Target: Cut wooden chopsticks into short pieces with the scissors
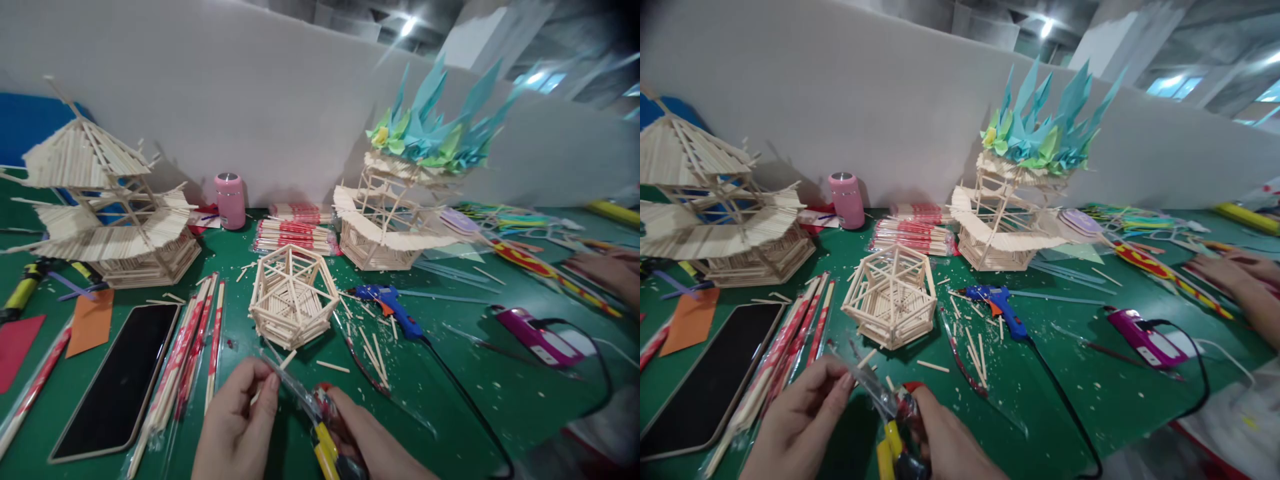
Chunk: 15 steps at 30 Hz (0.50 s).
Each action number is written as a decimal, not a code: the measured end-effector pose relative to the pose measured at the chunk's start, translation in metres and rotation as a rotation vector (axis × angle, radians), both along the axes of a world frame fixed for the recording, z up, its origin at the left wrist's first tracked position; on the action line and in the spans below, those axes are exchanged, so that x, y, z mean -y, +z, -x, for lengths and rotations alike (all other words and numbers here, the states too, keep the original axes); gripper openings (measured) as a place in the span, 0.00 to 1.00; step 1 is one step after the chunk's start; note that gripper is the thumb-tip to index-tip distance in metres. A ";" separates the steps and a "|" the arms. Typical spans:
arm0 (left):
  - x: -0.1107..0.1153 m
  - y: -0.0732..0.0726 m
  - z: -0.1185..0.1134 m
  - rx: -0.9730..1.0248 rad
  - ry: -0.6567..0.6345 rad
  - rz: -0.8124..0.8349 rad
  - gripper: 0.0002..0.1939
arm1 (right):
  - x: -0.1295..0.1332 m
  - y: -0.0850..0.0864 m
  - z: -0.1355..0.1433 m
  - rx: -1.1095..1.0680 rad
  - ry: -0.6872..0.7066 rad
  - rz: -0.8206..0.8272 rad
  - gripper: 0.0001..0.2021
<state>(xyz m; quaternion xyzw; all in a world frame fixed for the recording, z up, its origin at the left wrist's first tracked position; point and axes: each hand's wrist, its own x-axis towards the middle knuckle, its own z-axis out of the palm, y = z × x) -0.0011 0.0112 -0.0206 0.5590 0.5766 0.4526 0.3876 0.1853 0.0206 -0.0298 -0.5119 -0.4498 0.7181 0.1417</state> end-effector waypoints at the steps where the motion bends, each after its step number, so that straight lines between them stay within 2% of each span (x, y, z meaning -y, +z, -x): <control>1: 0.001 -0.001 -0.001 -0.054 0.021 -0.054 0.08 | 0.000 -0.002 0.000 0.010 -0.028 0.004 0.15; 3: 0.002 -0.002 -0.002 -0.189 0.053 -0.184 0.05 | 0.000 -0.004 0.001 -0.010 -0.067 0.028 0.15; 7: 0.001 -0.002 0.001 -0.481 0.047 -0.463 0.05 | -0.003 -0.007 0.008 -0.120 -0.038 0.128 0.18; 15: -0.012 0.003 0.002 -0.832 0.053 -0.748 0.10 | -0.001 -0.013 0.007 -0.208 -0.029 0.064 0.20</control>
